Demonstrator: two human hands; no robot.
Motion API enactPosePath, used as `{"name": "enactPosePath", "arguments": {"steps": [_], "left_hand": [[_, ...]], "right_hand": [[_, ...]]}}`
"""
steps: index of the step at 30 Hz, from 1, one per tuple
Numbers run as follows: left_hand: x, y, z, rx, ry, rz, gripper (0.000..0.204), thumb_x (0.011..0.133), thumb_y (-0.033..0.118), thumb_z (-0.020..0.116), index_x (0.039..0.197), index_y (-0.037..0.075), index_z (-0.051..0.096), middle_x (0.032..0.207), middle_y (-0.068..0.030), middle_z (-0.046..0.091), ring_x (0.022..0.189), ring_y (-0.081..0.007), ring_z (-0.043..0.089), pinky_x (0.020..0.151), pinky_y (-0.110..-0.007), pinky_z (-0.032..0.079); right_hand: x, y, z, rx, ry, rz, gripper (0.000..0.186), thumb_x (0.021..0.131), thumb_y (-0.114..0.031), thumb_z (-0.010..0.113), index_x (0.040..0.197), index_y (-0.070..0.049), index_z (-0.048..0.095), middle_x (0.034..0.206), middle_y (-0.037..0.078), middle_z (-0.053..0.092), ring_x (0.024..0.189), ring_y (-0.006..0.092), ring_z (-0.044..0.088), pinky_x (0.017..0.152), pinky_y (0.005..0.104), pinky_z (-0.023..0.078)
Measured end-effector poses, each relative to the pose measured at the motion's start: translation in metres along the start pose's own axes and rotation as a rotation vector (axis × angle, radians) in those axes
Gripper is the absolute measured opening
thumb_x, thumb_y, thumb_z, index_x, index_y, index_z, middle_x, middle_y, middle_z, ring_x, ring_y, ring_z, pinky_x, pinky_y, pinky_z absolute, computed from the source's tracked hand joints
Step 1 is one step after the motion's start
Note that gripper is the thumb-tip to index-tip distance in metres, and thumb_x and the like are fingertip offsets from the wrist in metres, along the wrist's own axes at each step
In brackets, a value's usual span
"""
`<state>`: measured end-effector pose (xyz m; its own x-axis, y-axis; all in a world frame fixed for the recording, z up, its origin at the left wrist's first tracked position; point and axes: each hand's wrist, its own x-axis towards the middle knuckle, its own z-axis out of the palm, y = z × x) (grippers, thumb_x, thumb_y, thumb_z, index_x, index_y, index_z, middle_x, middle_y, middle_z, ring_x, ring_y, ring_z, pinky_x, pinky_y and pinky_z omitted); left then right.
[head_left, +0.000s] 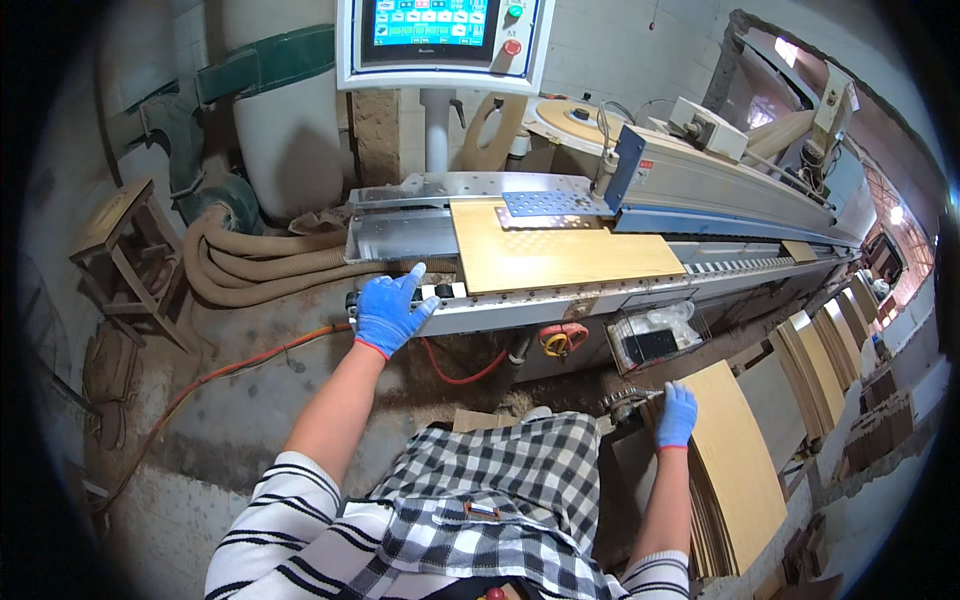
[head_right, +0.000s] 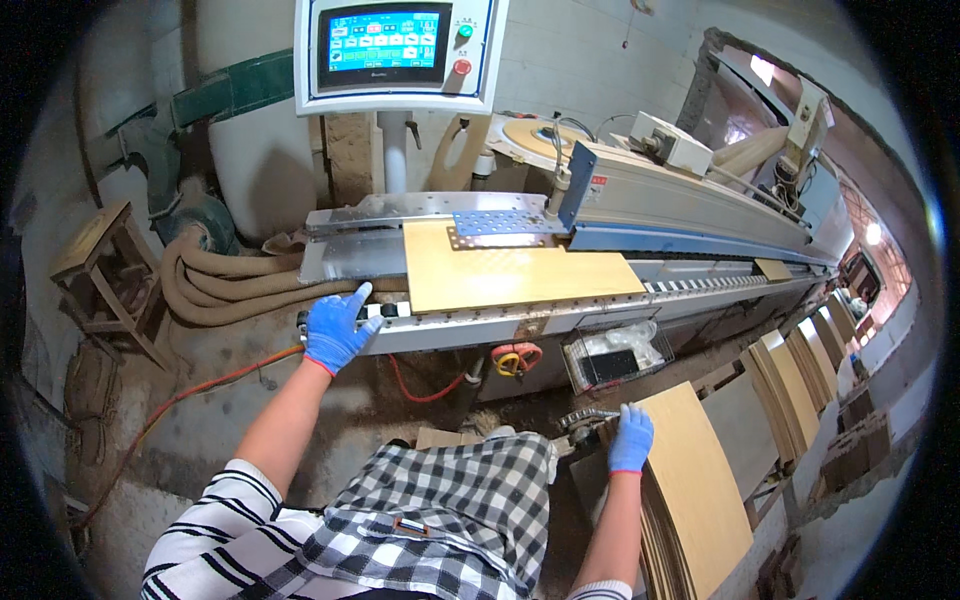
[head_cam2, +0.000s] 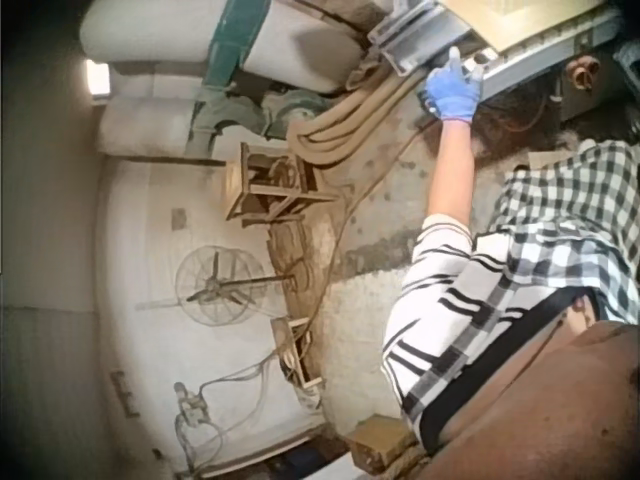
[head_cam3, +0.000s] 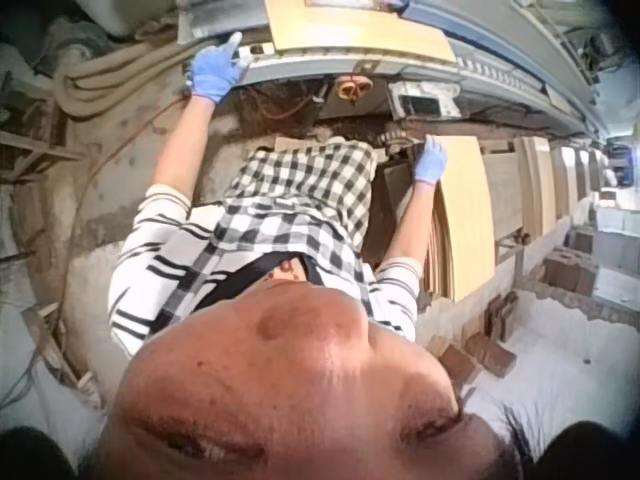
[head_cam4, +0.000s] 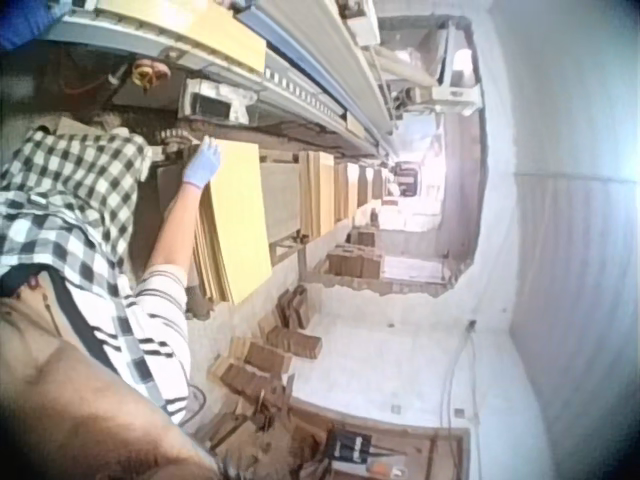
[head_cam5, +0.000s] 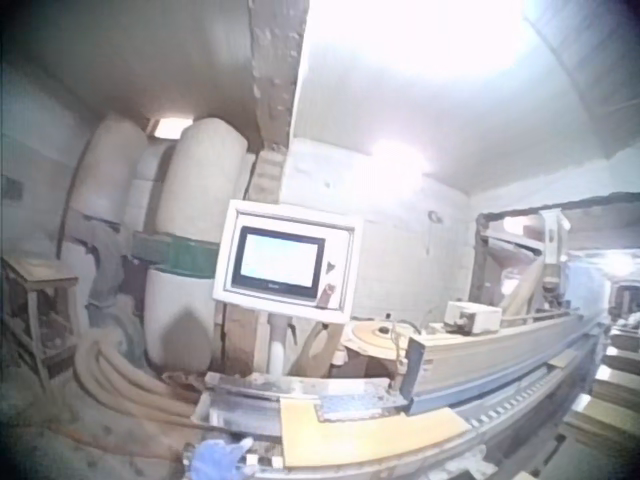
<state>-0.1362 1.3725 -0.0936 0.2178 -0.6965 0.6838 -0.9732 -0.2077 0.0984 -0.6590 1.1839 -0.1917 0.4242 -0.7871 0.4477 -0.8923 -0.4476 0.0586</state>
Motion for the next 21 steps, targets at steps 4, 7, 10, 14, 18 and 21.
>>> {"name": "enactPosePath", "arguments": {"steps": [4,7,10,14,18,21], "left_hand": [[-0.002,0.001,-0.001,0.010,0.012,-0.046,0.052,0.077,0.046,0.065,0.117,0.012,0.061,0.069,-0.0127,0.058,0.067,-0.0288,0.057,0.067,-0.042,0.045],[0.000,0.003,0.005,0.008,0.033,-0.032,0.049,0.078,0.045,0.064,0.114,0.011,0.062,0.069,-0.0124,0.058,0.067,-0.0287,0.057,0.068,-0.042,0.045],[-0.001,0.004,0.001,0.007,0.031,-0.041,0.045,0.079,0.043,0.064,0.111,0.011,0.063,0.071,-0.0120,0.060,0.069,-0.0284,0.058,0.070,-0.041,0.045],[-0.005,-0.001,0.006,0.003,0.082,-0.020,0.041,0.080,0.041,0.063,0.107,0.010,0.065,0.078,-0.0115,0.064,0.072,-0.0284,0.059,0.072,-0.041,0.046],[-0.002,0.003,0.007,-0.003,0.078,-0.012,0.038,0.081,0.039,0.062,0.103,0.008,0.067,0.086,-0.0111,0.068,0.073,-0.0288,0.060,0.074,-0.041,0.046],[-0.001,0.004,0.005,0.008,0.063,-0.021,0.037,0.081,0.039,0.062,0.101,0.007,0.068,0.088,-0.0113,0.068,0.074,-0.0286,0.060,0.073,-0.040,0.046]], "right_hand": [[-0.038,-0.025,-0.019,-0.034,0.088,-0.019,0.033,0.081,-0.009,0.056,0.114,-0.007,0.057,0.120,0.012,0.056,0.115,0.0312,0.050,0.097,0.0414,0.040],[-0.062,-0.060,-0.056,0.121,0.132,0.081,0.029,0.085,-0.012,0.056,0.113,-0.005,0.059,0.115,0.013,0.060,0.110,0.0319,0.053,0.097,0.0403,0.040],[-0.095,-0.070,-0.057,0.361,0.277,0.353,0.025,0.089,-0.016,0.057,0.110,-0.004,0.061,0.103,0.012,0.065,0.098,0.0301,0.059,0.090,0.0383,0.045],[-0.137,-0.017,-0.052,1.662,0.143,1.285,0.061,0.086,-0.059,0.053,0.101,0.000,0.062,0.090,0.009,0.067,0.078,0.0232,0.061,0.077,0.0330,0.050],[-0.171,0.041,-0.033,1.799,0.534,1.474,0.074,0.080,-0.066,0.057,0.116,-0.001,0.051,0.114,0.014,0.057,0.096,0.0236,0.055,0.085,0.0363,0.047],[-0.172,0.037,-0.034,1.710,0.541,1.455,0.062,0.082,-0.059,0.060,0.113,-0.005,0.054,0.108,0.012,0.060,0.091,0.0198,0.056,0.079,0.0324,0.048]]}}
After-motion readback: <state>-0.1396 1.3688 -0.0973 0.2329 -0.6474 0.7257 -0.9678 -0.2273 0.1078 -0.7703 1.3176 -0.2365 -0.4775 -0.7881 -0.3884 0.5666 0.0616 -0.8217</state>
